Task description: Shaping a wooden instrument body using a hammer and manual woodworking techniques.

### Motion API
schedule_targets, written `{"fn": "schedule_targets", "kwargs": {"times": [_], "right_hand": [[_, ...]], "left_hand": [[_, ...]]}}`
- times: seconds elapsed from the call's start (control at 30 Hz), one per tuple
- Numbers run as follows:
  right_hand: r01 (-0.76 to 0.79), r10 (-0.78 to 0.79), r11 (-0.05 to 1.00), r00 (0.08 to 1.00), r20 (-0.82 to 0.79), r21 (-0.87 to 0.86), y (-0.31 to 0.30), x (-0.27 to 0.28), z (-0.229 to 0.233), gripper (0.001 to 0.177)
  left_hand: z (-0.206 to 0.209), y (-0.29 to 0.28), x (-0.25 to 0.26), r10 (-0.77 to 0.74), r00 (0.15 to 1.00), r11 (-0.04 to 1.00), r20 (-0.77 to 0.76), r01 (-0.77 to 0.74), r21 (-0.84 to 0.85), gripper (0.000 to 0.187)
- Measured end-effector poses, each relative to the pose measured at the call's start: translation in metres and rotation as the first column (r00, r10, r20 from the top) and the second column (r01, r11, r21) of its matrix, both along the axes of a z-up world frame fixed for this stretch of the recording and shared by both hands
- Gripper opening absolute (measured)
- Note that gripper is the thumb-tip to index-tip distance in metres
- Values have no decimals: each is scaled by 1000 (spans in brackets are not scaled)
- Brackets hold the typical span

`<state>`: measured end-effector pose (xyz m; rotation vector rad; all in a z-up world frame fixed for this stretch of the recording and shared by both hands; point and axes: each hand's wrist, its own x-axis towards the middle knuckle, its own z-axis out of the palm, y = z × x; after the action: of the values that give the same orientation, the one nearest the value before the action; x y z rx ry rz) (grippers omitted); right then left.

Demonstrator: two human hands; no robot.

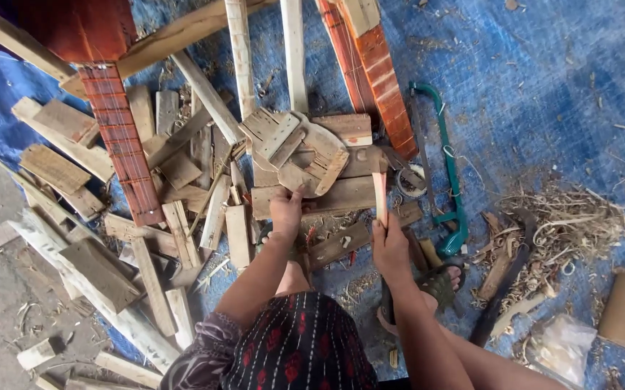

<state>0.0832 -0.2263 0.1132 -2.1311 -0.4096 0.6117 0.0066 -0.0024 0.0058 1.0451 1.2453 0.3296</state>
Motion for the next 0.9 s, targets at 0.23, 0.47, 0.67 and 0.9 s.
{"fn": "schedule_targets", "kwargs": {"times": [0.23, 0.47, 0.67, 0.9], "right_hand": [[-66, 71, 995, 995, 72, -70, 13, 0, -20, 42], [97, -84, 978, 994, -74, 186, 19, 3, -2, 32], [78, -79, 992, 997, 6, 103, 19, 3, -45, 29], [119, -117, 989, 993, -19, 90, 16, -5, -41, 31]], "left_hand": [[22, -2, 4, 65, 997, 996, 47, -62, -72, 33], [29, -1, 7, -30, 996, 999, -79, 27, -32, 34], [31, -3, 6, -103, 980, 994, -168, 108, 18, 33], [44, -25, -7, -720, 492, 571, -489, 820, -17, 35]]}}
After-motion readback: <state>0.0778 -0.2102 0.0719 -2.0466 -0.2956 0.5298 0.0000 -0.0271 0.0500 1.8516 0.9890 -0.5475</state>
